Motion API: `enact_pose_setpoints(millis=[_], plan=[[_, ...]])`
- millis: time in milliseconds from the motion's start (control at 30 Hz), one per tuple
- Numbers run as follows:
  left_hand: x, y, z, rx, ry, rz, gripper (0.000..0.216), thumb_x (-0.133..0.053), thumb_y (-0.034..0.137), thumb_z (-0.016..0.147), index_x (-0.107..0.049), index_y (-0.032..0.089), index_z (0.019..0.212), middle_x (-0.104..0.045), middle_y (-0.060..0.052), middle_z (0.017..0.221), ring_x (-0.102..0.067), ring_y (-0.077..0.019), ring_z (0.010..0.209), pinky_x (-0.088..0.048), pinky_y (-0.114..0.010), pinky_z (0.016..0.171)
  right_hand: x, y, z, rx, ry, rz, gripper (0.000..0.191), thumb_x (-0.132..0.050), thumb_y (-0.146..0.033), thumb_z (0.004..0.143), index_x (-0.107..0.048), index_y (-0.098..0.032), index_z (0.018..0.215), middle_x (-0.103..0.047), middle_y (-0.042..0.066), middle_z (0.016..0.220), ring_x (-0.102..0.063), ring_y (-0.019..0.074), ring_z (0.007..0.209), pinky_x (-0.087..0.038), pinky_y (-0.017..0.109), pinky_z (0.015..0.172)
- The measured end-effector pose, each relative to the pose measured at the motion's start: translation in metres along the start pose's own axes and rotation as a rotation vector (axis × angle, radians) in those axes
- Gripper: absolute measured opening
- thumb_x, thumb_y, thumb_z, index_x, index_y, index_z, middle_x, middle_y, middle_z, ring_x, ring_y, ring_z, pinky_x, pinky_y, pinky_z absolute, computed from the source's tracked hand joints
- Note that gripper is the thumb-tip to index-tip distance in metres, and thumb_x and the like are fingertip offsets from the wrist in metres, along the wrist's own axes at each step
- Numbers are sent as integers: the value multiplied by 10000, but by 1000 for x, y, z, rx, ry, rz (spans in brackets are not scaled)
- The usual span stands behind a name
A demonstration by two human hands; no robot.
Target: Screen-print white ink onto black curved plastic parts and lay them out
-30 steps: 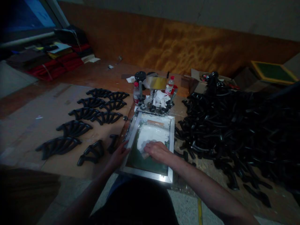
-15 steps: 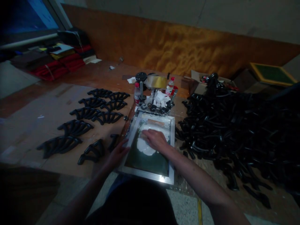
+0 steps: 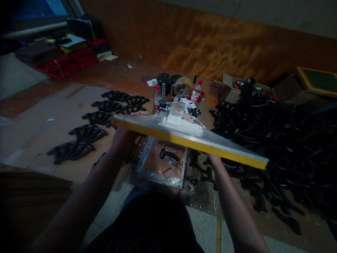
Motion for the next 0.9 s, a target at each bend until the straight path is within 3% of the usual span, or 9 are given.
enact_pose_setpoints(millis=[67,167,300,400,533,633,733,900], plan=[[-6,5,8,-8,27,-8,392,-502,440,881,-620,179,1148,-644,-45,981,-615,-155,774,-489,-250,612,-33,6,-33,3,-131,3,337,-491,-491,838,-650,-196,800,-680,62,753,-620,230,712,-492,361,682],[-8,1,12,10,85,-33,395,-504,455,879,-603,185,1150,-642,-33,946,-617,-145,749,-469,-230,579,-83,-13,-84,89,-352,-63,314,-499,-465,867,-655,-192,860,-689,79,858,-639,235,798,-492,358,738],[-7,-17,4,24,109,-77,457,-480,571,878,-563,204,1137,-656,-20,856,-604,-124,681,-458,-217,570,-116,-42,-122,239,-459,-297,258,-542,-402,900,-638,-168,951,-654,131,1035,-604,257,996,-462,373,875],[-7,-43,-15,114,89,-67,498,-491,610,854,-564,176,1088,-662,-29,794,-599,-123,659,-445,-202,544,-122,-51,-126,247,-479,-438,189,-527,-313,923,-621,-150,940,-645,151,1030,-602,263,987,-457,357,858],[-32,-108,-65,465,-203,56,538,-529,650,793,-634,132,894,-674,-69,749,-611,-150,631,-445,-216,488,-120,-60,-128,198,-485,-431,129,-496,-256,936,-589,-167,941,-658,121,916,-625,242,874,-453,325,773],[-55,-146,-101,623,-335,57,540,-544,624,797,-618,159,1063,-699,-99,980,-665,-198,779,-474,-222,482,-109,-73,-140,170,-391,-302,155,-460,-301,948,-550,-181,911,-640,99,857,-615,231,808,-451,320,727],[-69,-152,-110,577,-254,-2,526,-498,575,852,-534,200,1220,-650,-96,1164,-651,-224,962,-529,-251,572,-98,-86,-160,194,-283,-137,197,-415,-359,950,-511,-200,885,-615,81,829,-596,223,778,-453,323,710],[-67,-137,-98,420,-129,126,367,-465,493,891,-600,179,1025,-675,-77,1006,-635,-210,931,-521,-292,719,-92,-98,-180,187,-255,14,184,-414,-379,926,-481,-214,883,-602,71,823,-577,215,755,-451,330,688]])
Point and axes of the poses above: each hand's wrist, its own z-axis towards the middle knuckle, its own x-axis out of the back of the hand, y = z × x, the point moved 6 cm from there along z, towards the middle knuckle
